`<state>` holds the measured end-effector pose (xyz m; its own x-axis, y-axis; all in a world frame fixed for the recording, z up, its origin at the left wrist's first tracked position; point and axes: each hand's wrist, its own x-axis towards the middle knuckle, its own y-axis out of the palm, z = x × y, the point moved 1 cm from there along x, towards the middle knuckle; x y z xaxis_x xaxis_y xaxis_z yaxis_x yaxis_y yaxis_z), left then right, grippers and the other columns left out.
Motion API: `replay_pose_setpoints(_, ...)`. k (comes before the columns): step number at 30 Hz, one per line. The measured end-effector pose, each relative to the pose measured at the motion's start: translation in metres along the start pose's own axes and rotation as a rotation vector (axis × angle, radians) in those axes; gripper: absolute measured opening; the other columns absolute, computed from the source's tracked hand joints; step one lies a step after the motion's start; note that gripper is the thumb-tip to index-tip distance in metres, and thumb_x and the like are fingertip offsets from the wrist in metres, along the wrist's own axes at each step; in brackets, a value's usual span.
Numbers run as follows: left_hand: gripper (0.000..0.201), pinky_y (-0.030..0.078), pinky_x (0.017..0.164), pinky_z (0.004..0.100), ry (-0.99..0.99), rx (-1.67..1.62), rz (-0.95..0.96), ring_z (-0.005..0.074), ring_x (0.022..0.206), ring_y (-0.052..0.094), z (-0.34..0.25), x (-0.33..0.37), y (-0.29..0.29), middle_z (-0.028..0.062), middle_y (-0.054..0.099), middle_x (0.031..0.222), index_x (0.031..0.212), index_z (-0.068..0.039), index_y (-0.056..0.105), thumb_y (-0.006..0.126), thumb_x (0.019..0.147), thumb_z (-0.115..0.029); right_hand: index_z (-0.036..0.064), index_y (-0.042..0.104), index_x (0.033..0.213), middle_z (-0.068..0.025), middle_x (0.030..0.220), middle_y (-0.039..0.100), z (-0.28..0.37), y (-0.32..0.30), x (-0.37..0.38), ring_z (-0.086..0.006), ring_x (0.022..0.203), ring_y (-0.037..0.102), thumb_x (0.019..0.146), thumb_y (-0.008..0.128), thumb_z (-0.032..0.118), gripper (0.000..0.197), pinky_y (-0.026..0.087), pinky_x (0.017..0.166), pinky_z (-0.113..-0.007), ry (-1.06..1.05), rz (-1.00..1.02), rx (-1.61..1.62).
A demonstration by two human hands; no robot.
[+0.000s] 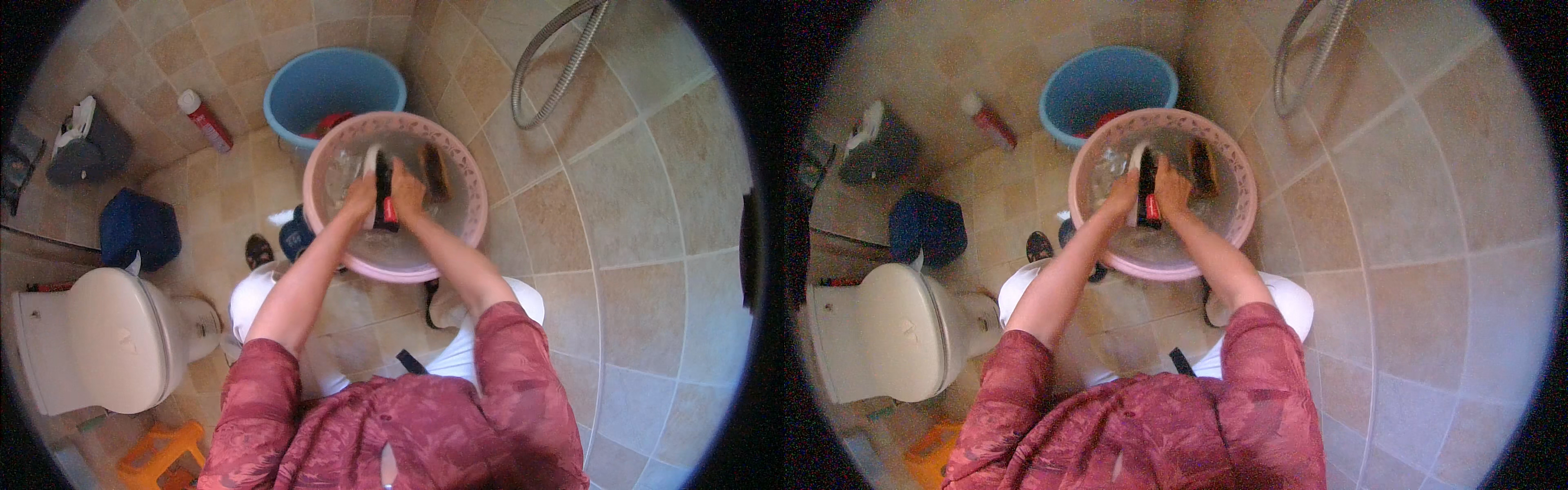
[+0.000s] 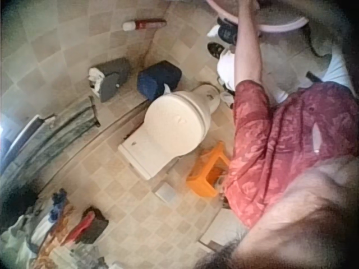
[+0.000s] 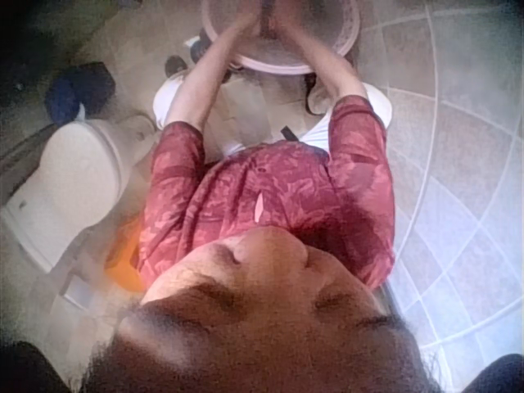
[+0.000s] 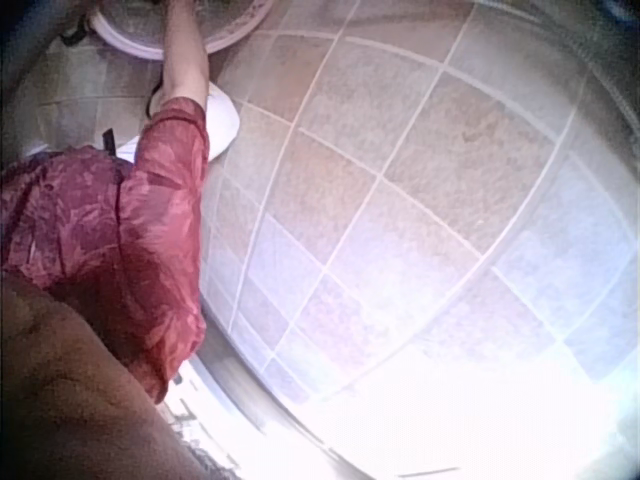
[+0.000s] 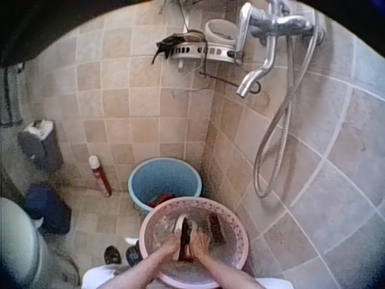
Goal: The person washes shoes in a basin of water using a brush. They scrub the exterior, soles, and interiors of the shoes by hand before placing them aside.
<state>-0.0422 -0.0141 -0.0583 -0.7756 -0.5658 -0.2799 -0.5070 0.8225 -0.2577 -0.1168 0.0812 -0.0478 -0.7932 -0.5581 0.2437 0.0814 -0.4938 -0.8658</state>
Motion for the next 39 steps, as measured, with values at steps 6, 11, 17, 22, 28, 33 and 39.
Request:
replay_pose_setpoints(6,0.061,0.042,0.086,0.0399,-0.104,0.082,-0.073,0.0322,0.096,0.057,-0.006,-0.005,0.004,0.0227,0.057,0.109,0.122,0.008,0.045,0.034,0.093,-0.044,0.0096,0.049,0.11,-0.0222,0.086,0.063,-0.009,0.031,0.006,-0.0383,0.081,0.063,0.092,0.037,0.022,0.025,0.048,0.068,-0.052,0.172,0.222,-0.063)
replay_pose_setpoints(11,0.059,0.034,0.096,0.0431,-0.091,-0.095,-0.013,0.0422,0.114,0.046,0.002,0.009,0.024,0.0313,0.05,0.117,0.114,0.009,0.051,0.031,0.093,-0.043,0.0061,0.051,0.11,-0.0272,0.092,0.06,-0.041,0.042,0.006,-0.0387,0.088,0.06,0.092,0.037,0.025,0.03,0.044,0.077,-0.049,0.337,0.212,0.35)
replay_pose_setpoints(17,0.059,0.037,0.092,0.0421,-0.06,-0.136,-0.037,0.0384,0.109,0.051,0.005,0.003,0.002,0.0293,0.053,0.114,0.117,0.009,0.05,0.031,0.094,-0.043,0.0014,0.051,0.106,-0.0129,0.087,0.059,-0.011,-0.006,-0.009,-0.0234,0.081,0.06,0.072,0.059,0.001,0.035,0.049,0.056,-0.038,0.719,0.392,1.212)
replay_pose_setpoints(22,0.059,0.045,0.082,0.0428,-0.303,-0.465,0.014,0.0272,0.097,0.056,-0.011,-0.012,0.011,0.0171,0.056,0.111,0.121,0.003,0.047,0.033,0.094,-0.048,0.0037,0.052,0.106,-0.0135,0.086,0.06,-0.021,0.021,-0.023,-0.0238,0.082,0.06,0.074,0.062,0.008,0.034,0.049,0.058,-0.04,0.663,0.419,1.201)
replay_pose_setpoints(28,0.063,0.044,0.083,0.0436,-0.214,-0.294,0.224,0.0259,0.096,0.056,-0.023,-0.018,0.025,0.0146,0.057,0.11,0.125,-0.001,0.043,0.044,0.089,-0.053,0.0066,0.054,0.112,-0.0182,0.115,0.055,-0.072,0.062,-0.013,-0.0337,0.104,0.053,0.082,0.056,0.03,0.039,0.043,0.087,-0.041,0.678,0.144,0.545)
replay_pose_setpoints(33,0.064,0.043,0.08,0.049,-0.242,-0.177,0.072,0.0285,0.098,0.053,-0.002,-0.021,0.014,0.0152,0.055,0.111,0.125,-0.002,0.043,0.048,0.087,-0.053,0.0035,0.057,0.109,-0.0207,0.109,0.058,-0.036,0.03,0.004,-0.0359,0.098,0.058,0.084,0.048,0.027,0.035,0.047,0.078,-0.043,0.426,0.363,-0.05)
replay_pose_setpoints(39,0.062,0.045,0.078,0.0481,-0.24,-0.23,0.005,0.0302,0.098,0.054,0.034,0.012,0.009,0.0194,0.051,0.115,0.129,0.0,0.031,0.051,0.089,-0.042,-0.0003,0.051,0.111,-0.0118,0.092,0.058,-0.005,0.01,0.001,-0.0199,0.083,0.056,0.079,0.052,0.008,0.033,0.047,0.07,-0.035,0.542,0.338,0.868)
